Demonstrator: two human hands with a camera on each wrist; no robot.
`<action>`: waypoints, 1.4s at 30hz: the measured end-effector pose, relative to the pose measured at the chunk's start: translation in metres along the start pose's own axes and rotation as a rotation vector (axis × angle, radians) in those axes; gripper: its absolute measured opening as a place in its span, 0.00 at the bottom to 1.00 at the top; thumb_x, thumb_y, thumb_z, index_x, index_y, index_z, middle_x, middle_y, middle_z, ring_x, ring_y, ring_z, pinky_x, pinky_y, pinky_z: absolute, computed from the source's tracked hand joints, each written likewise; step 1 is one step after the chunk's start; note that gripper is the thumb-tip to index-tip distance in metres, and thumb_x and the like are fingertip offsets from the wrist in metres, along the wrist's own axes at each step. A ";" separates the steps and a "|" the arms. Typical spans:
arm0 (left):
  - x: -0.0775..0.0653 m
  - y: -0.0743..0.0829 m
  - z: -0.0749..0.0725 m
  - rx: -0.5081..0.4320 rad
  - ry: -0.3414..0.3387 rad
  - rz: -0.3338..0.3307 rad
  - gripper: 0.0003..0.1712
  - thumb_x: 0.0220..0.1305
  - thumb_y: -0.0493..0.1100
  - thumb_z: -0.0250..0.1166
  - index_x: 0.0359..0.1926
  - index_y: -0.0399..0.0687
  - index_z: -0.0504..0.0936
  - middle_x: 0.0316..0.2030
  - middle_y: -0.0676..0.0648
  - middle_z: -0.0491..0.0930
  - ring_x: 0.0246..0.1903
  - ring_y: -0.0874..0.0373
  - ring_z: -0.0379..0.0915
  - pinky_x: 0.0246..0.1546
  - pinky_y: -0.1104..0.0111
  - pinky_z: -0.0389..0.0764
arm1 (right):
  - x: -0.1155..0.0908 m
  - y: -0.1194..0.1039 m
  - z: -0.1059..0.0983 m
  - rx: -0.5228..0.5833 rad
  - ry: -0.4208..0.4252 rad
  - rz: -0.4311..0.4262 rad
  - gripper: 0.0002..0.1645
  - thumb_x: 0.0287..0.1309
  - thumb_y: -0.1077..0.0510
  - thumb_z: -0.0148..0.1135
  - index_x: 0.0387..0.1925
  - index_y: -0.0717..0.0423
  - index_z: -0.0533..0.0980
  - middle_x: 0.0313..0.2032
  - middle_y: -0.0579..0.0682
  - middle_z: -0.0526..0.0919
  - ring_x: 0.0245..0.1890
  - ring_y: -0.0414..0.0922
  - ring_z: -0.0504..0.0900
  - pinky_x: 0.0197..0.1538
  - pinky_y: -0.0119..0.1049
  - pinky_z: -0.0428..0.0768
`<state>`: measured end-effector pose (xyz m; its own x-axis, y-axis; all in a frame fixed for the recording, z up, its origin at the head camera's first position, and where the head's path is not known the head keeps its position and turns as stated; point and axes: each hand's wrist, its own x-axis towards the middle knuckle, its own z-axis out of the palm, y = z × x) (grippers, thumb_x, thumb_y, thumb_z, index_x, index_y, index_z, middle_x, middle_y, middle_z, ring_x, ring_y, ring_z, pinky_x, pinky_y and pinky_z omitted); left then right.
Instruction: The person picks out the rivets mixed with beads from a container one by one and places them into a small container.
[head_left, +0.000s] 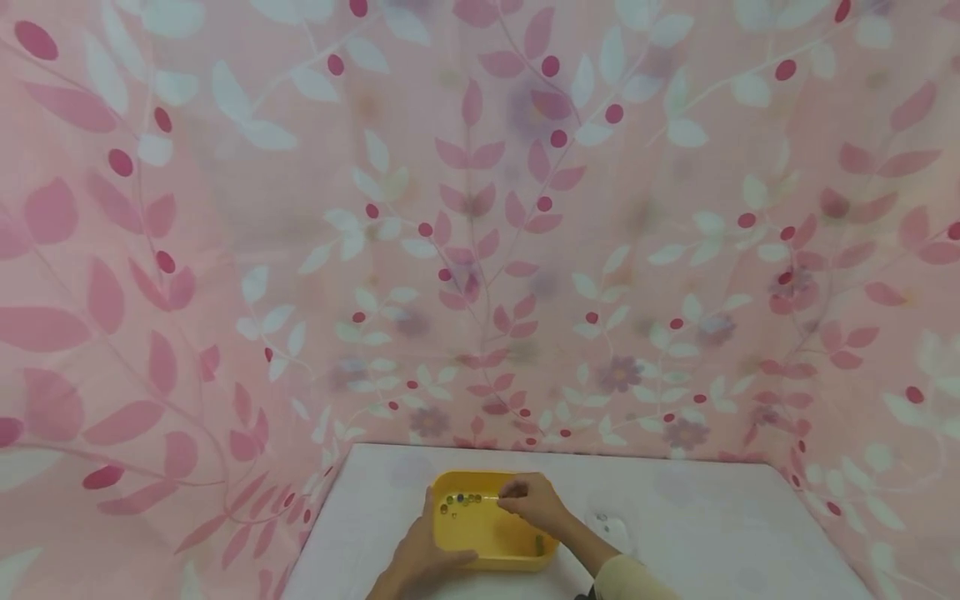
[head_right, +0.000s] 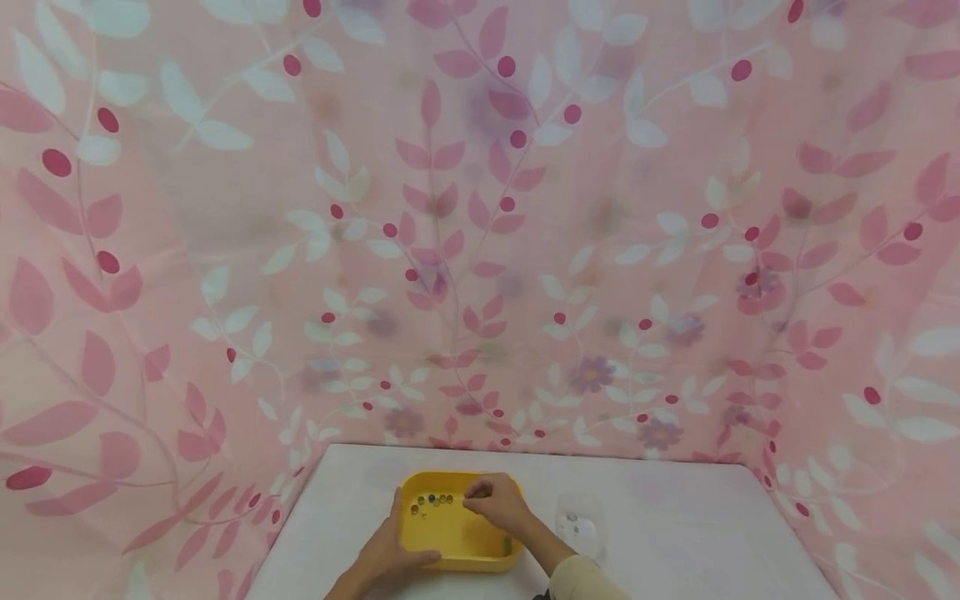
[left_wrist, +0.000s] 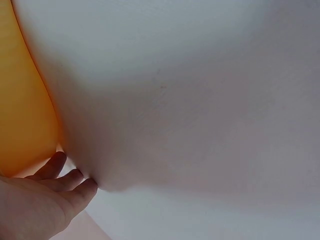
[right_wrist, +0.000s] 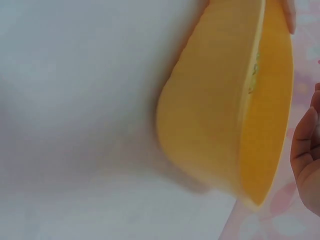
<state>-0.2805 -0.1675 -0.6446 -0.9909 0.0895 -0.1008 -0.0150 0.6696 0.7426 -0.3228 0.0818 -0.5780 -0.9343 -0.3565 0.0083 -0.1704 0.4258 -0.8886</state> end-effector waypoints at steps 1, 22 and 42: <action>-0.001 0.000 0.001 -0.008 -0.002 0.011 0.84 0.38 0.70 0.78 0.77 0.35 0.32 0.61 0.30 0.71 0.54 0.43 0.74 0.51 0.44 0.75 | -0.003 0.002 -0.003 -0.006 0.000 0.007 0.12 0.58 0.56 0.70 0.37 0.61 0.84 0.29 0.46 0.86 0.28 0.38 0.80 0.29 0.30 0.80; -0.007 -0.005 0.001 -0.005 -0.015 0.026 0.85 0.37 0.70 0.78 0.77 0.36 0.31 0.56 0.36 0.76 0.46 0.52 0.74 0.49 0.49 0.76 | -0.039 0.021 -0.060 -0.012 0.091 0.096 0.15 0.57 0.56 0.71 0.38 0.64 0.82 0.30 0.49 0.86 0.27 0.41 0.77 0.28 0.31 0.78; -0.002 -0.003 0.002 -0.010 0.048 0.019 0.84 0.33 0.71 0.78 0.78 0.44 0.34 0.63 0.32 0.71 0.57 0.40 0.74 0.55 0.42 0.74 | -0.070 0.049 -0.114 -0.204 0.272 0.145 0.07 0.53 0.58 0.73 0.32 0.57 0.83 0.31 0.48 0.86 0.29 0.39 0.81 0.31 0.30 0.79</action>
<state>-0.2782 -0.1687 -0.6478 -0.9962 0.0666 -0.0552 0.0025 0.6607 0.7507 -0.3020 0.2225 -0.5696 -0.9977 -0.0576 0.0354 -0.0636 0.6224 -0.7801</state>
